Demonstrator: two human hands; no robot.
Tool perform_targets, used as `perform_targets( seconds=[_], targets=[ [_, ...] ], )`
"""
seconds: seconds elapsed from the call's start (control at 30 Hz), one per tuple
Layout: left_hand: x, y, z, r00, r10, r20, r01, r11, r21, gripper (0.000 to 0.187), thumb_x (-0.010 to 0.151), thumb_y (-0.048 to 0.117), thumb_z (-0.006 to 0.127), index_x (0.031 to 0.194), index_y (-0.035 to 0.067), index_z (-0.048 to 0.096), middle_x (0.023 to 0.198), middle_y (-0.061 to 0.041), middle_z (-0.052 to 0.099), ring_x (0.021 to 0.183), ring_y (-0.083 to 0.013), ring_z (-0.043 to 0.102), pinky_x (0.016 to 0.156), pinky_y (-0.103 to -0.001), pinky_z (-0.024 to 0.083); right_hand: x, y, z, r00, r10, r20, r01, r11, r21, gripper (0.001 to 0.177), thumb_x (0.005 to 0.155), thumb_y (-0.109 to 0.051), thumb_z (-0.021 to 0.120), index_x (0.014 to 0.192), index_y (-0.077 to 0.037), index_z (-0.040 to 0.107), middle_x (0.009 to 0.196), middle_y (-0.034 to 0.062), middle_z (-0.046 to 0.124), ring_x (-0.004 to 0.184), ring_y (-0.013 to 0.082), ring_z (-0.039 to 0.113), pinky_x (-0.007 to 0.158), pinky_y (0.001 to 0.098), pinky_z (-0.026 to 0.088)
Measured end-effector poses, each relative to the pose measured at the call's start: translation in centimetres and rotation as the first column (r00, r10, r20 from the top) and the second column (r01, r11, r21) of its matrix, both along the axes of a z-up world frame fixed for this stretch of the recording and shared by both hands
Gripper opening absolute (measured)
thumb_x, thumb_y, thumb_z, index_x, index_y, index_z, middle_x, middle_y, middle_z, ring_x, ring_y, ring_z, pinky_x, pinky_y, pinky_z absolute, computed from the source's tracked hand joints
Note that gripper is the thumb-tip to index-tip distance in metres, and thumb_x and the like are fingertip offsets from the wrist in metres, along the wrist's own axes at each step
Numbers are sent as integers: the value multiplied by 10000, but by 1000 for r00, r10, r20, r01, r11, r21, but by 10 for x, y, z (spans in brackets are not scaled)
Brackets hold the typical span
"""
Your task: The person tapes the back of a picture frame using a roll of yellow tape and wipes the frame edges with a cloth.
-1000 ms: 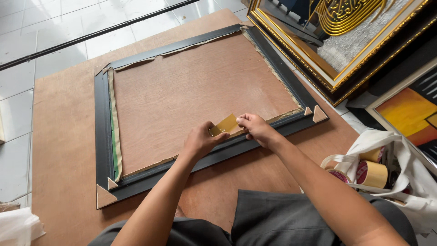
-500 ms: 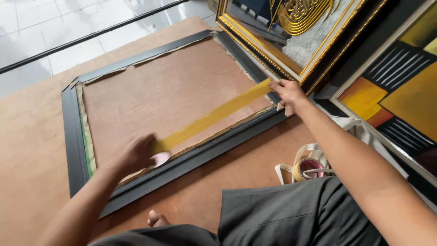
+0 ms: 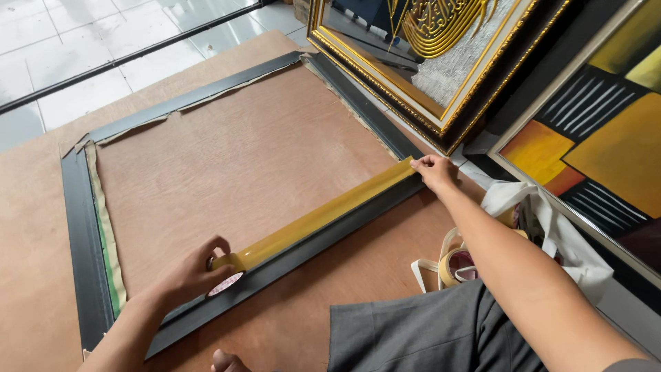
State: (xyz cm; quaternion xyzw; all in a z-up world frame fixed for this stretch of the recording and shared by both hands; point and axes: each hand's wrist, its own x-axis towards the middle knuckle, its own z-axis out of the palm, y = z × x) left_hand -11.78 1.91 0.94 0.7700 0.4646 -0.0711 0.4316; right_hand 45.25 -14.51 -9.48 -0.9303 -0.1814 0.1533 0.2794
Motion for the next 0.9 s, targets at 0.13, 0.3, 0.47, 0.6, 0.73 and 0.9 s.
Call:
perform_targets(
  seconds=[0.13,0.3,0.47,0.6,0.73,0.9],
  targets=[
    [3,14,-41,1000,-4,19,1,989,151,491,899,508,865,1306,289,699,866,-128,777,799,-311,782,809,-422,564,32,-3,-40,995,97,26,-99,989,108,331,972,-704,785,1057,-391,854,645,-108,731,769,128,766,746,270,530],
    [16,9,-20,964,-10,-265,89,954,286,492,895,708,758,1281,407,714,1068,-59,845,1198,-362,786,1067,-487,591,35,3,-39,996,93,1,-92,986,142,337,945,-657,820,1084,-357,885,746,-25,800,884,209,807,812,290,554],
    [27,6,-39,960,-3,-281,109,926,360,420,952,725,681,1206,393,726,1045,-56,845,1177,-355,789,1033,-496,601,45,4,-51,995,95,-5,-94,988,124,345,922,-675,844,1081,-373,891,855,-10,839,965,248,819,844,303,563],
    [33,1,-50,966,-37,-258,152,883,444,356,1001,700,645,1092,361,705,1018,-31,835,1128,-334,800,972,-480,616,51,8,-58,996,88,14,-89,990,110,346,925,-680,859,1108,-388,894,949,-3,855,1033,281,819,871,325,578],
    [29,-2,-41,971,-21,-237,133,875,466,340,1020,673,609,1062,343,682,1061,-56,830,1167,-356,787,987,-518,623,46,6,-52,997,71,0,-71,993,98,330,907,-679,868,1079,-400,895,947,-22,856,1027,261,818,872,308,576],
    [30,0,-42,975,28,-221,82,877,473,357,1022,679,592,1027,338,696,1039,-45,837,1164,-338,793,967,-502,626,44,6,-47,997,78,-5,-77,991,107,326,903,-653,880,1074,-376,904,994,9,866,1072,293,813,900,333,584]
  ],
)
